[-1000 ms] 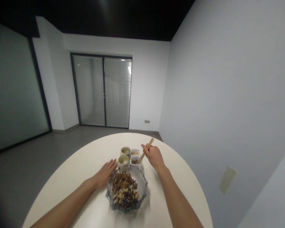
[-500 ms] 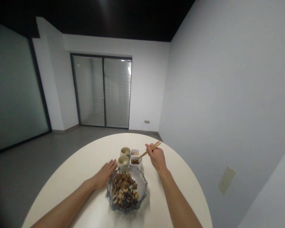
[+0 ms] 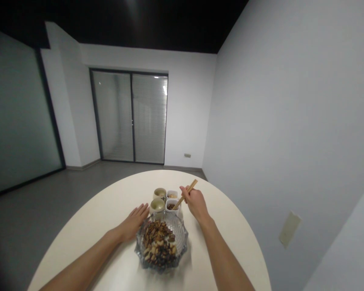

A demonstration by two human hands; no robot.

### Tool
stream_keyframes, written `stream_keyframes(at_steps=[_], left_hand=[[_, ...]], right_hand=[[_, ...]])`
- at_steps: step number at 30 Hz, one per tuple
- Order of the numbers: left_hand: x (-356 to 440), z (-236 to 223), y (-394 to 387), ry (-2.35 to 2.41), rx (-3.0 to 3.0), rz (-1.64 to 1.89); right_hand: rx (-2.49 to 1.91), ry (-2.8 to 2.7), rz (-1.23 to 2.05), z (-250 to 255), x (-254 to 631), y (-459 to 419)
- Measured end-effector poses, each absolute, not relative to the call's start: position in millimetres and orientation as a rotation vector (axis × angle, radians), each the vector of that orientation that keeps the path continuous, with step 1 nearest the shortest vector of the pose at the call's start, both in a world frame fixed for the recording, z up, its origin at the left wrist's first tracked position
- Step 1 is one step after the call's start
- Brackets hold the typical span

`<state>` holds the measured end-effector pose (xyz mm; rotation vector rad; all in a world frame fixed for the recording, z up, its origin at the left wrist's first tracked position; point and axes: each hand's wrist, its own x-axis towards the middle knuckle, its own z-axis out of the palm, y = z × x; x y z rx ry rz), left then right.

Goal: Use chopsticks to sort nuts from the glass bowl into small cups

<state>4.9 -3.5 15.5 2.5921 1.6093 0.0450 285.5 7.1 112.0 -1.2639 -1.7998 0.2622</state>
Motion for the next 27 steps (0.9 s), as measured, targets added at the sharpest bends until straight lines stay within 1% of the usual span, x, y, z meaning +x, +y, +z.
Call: stream_keyframes(at_steps=[9, 17, 23, 27], left_hand=[[2, 7, 1, 1.592, 2.593, 0.095], [1, 7, 0, 1.579, 2.593, 0.101], [2, 10, -2, 1.586, 2.597, 0.092], [2, 11, -2, 1.587, 2.596, 0.065]], right_hand=[[-1.297, -1.684, 0.101, 116, 295, 0], [-1.39, -1.659, 0.094, 111, 299, -9], [-1.316, -1.579, 0.059, 110, 304, -21], [-1.234, -1.439, 0.117, 111, 310, -31]])
